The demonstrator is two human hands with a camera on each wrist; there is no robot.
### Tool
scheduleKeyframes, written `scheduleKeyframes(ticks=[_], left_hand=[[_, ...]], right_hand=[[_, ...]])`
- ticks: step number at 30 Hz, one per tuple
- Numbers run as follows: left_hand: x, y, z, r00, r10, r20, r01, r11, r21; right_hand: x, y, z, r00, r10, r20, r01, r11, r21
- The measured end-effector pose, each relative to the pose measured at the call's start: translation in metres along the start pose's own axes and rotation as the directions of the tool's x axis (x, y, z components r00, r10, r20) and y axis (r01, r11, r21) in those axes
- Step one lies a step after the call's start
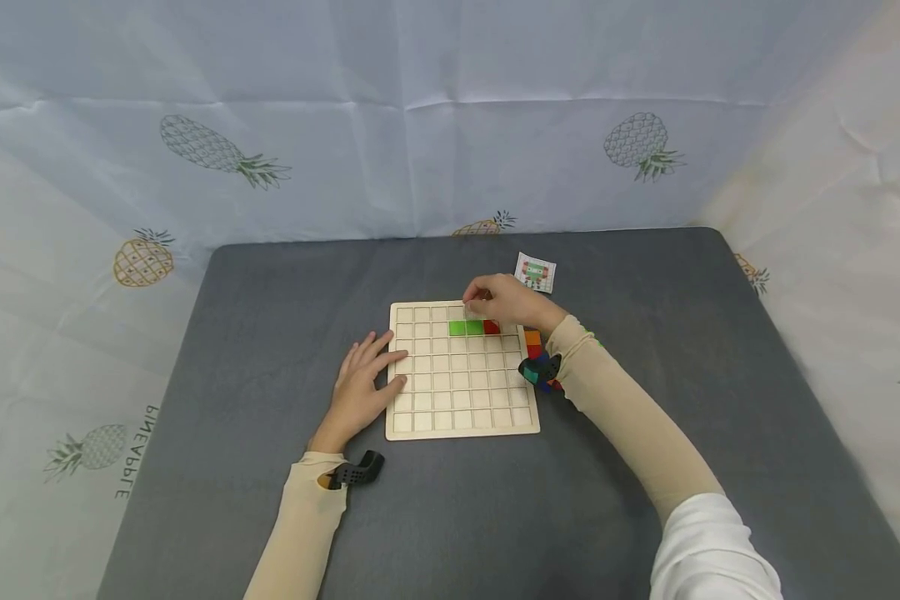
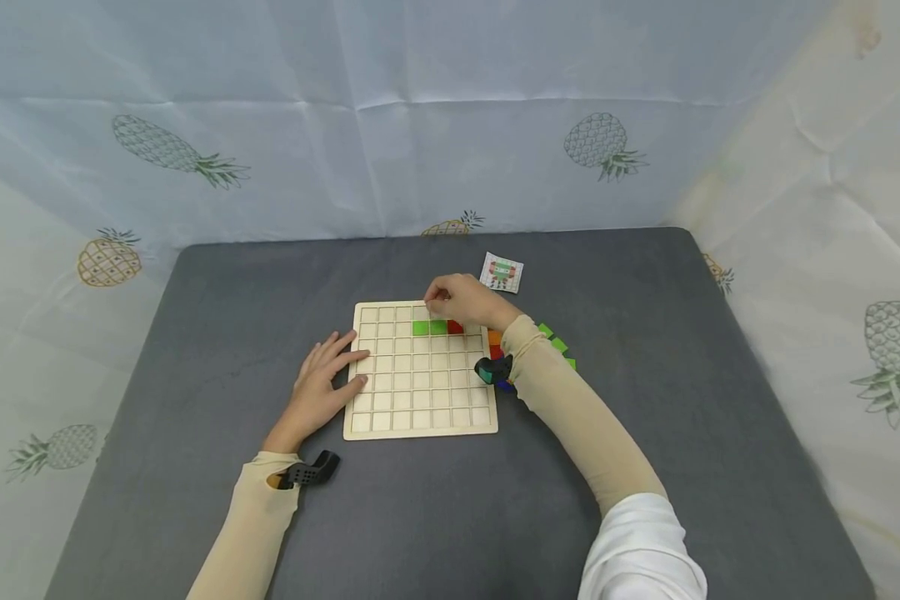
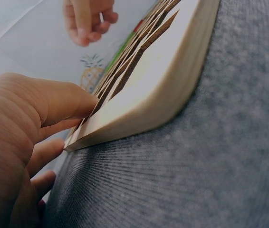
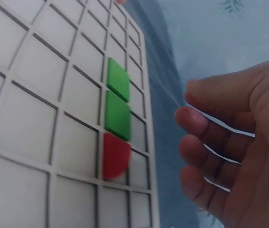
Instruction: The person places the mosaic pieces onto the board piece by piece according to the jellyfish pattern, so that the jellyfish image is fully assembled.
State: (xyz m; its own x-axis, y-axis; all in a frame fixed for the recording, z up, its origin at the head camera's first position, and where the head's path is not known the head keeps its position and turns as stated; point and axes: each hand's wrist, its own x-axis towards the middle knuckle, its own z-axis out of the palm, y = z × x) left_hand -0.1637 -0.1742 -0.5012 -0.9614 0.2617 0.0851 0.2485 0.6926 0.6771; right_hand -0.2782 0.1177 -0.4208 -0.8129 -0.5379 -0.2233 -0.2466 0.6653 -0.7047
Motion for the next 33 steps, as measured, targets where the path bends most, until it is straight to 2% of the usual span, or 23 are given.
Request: scheduleKeyframes(ticks=[7,11,14,22,27,33], left_hand=[[0.002,-0.001,-0.002,1.000,0.008,0.001,-0.008,1.000,0.001],[0.001,-0.001,-0.002,1.000,0.005,0.002,-0.005,1.000,0.003],[0.001,-0.001,-0.001,1.000,0.004,0.004,-0.004,1.000,0.003],[0.000,-0.002,0.001,1.000,0.007,0.006,-0.007,1.000,0.008],[-0.001,-0.001,0.001,1.000,0.005,0.006,-0.005,1.000,0.004],[0.000,0.000,0.001,1.000,0.003,0.011,-0.003,1.000,0.003]], right_hand=[[-0.021,-0.010,-0.026,0.999,-0.007,-0.043,0.008,0.999,0.035],[-0.036,-0.007,-0.035,0.997,-0.005,-0.076,0.007,1.000,0.018],[-0.047,0.001,-0.041,0.994,0.005,-0.107,-0.008,1.000,-0.021],[-0.073,0.026,-0.050,0.983,0.105,-0.149,-0.114,0.992,-0.055],[-0.084,0.041,-0.051,0.976,0.144,-0.161,-0.154,0.986,-0.056],[-0.101,0.060,-0.049,0.957,0.215,-0.193,-0.224,0.974,-0.026]])
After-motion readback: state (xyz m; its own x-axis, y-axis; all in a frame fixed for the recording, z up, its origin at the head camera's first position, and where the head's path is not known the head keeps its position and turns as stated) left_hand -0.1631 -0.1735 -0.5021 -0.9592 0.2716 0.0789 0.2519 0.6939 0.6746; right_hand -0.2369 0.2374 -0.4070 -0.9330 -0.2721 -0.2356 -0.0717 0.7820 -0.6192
